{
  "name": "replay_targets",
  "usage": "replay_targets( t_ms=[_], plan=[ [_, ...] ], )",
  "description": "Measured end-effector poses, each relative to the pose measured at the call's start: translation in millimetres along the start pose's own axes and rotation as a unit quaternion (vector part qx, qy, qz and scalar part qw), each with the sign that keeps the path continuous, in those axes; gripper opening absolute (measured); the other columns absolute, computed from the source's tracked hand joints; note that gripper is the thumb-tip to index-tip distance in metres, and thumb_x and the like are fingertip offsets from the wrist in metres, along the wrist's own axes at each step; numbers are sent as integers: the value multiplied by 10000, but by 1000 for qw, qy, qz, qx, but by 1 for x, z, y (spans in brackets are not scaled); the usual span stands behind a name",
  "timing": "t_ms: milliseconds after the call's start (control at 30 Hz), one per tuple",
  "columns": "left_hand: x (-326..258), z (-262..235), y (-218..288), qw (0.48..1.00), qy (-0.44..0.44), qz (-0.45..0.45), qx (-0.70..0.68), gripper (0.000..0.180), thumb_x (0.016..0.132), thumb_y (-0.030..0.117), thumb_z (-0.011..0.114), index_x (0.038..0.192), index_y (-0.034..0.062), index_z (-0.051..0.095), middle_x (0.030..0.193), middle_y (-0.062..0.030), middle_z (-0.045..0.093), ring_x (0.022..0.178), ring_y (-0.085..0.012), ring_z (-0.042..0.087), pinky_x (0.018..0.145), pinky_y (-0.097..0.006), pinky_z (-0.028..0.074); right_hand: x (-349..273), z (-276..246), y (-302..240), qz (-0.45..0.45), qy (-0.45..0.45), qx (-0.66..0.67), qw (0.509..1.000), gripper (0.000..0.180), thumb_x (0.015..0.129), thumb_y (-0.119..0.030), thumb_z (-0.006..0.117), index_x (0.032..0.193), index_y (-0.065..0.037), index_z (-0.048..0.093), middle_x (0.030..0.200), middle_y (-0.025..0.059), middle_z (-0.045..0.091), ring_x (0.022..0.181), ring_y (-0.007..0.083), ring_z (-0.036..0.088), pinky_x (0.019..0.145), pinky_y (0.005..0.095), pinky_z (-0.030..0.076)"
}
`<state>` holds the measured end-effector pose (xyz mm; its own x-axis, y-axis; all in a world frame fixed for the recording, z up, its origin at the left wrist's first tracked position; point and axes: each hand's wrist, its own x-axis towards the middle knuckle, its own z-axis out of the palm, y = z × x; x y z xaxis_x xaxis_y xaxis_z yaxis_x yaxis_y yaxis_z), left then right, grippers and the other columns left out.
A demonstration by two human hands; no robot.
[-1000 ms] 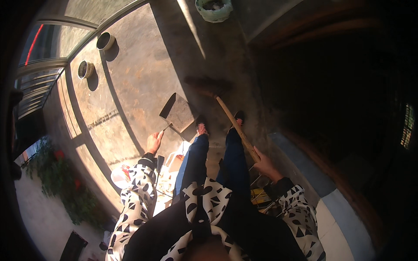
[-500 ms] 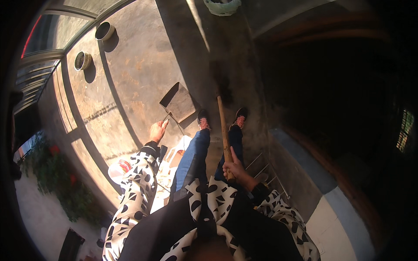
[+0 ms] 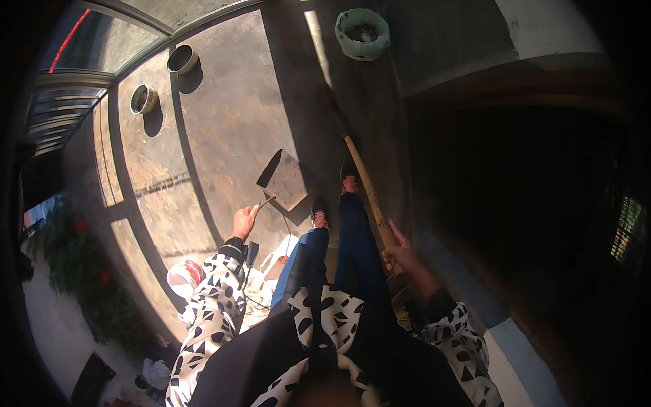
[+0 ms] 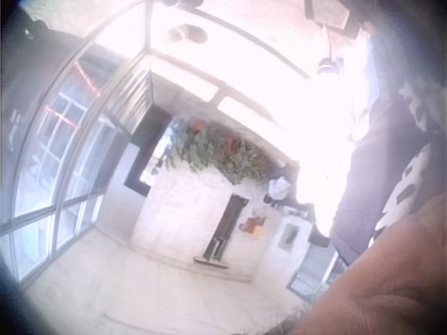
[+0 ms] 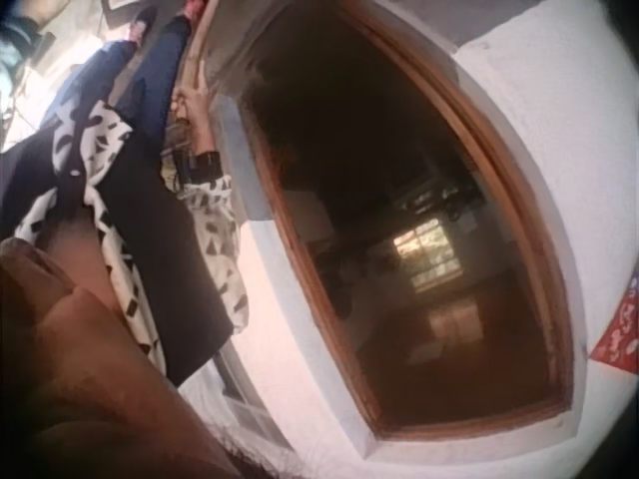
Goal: The person sweeps a concrete floor with a broom and dustpan, moving debris into the dustpan and then into a trash bag. They walk through a room and onto a balcony, sweeping different areas and collecting dirt.
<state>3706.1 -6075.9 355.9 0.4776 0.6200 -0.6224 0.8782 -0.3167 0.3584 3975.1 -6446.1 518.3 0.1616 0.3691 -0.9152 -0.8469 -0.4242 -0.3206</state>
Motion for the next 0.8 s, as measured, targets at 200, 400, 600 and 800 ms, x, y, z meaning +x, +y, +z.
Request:
replay_targets(
  t_ms=[200, 400, 600, 800],
  plan=[
    [-33, 12, -18, 995, 29, -51, -85, 501, 864, 446, 498, 691, -22, 548, 657, -254, 524, 661, -417, 518, 606, -441, 405, 121, -4, -60, -49, 93, 56, 993, 978, 689, 63, 514, 1432, -182, -73, 706, 137, 545, 472, 170, 530, 411, 309, 456],
    [-60, 17, -14, 977, 55, -143, -150, 489, 869, 434, 505, 723, -28, 568, 626, -238, 507, 602, -361, 489, 609, -417, 403, 179, 71, -65, 11, 106, -99, 989, 1006, 687, 37, 524, 1417, -171, -136, 647, 101, 536, 460, 189, 535, 447, 327, 482],
    [-25, -15, -5, 959, 90, -199, -183, 483, 874, 415, 504, 712, -38, 541, 611, -231, 485, 569, -319, 449, 598, -403, 396, 157, 143, -75, 32, -52, -158, 986, 974, 721, 27, 559, 1432, -196, -69, 660, 96, 539, 470, 182, 536, 463, 334, 496],
    [-1, -24, 2, 957, 100, -213, -170, 515, 869, 457, 480, 696, -24, 546, 617, -224, 503, 585, -345, 472, 592, -413, 396, 133, 132, -161, 59, -172, -114, 977, 915, 723, 35, 544, 1441, -151, 9, 647, 84, 523, 453, 151, 519, 415, 277, 444]
  ],
)
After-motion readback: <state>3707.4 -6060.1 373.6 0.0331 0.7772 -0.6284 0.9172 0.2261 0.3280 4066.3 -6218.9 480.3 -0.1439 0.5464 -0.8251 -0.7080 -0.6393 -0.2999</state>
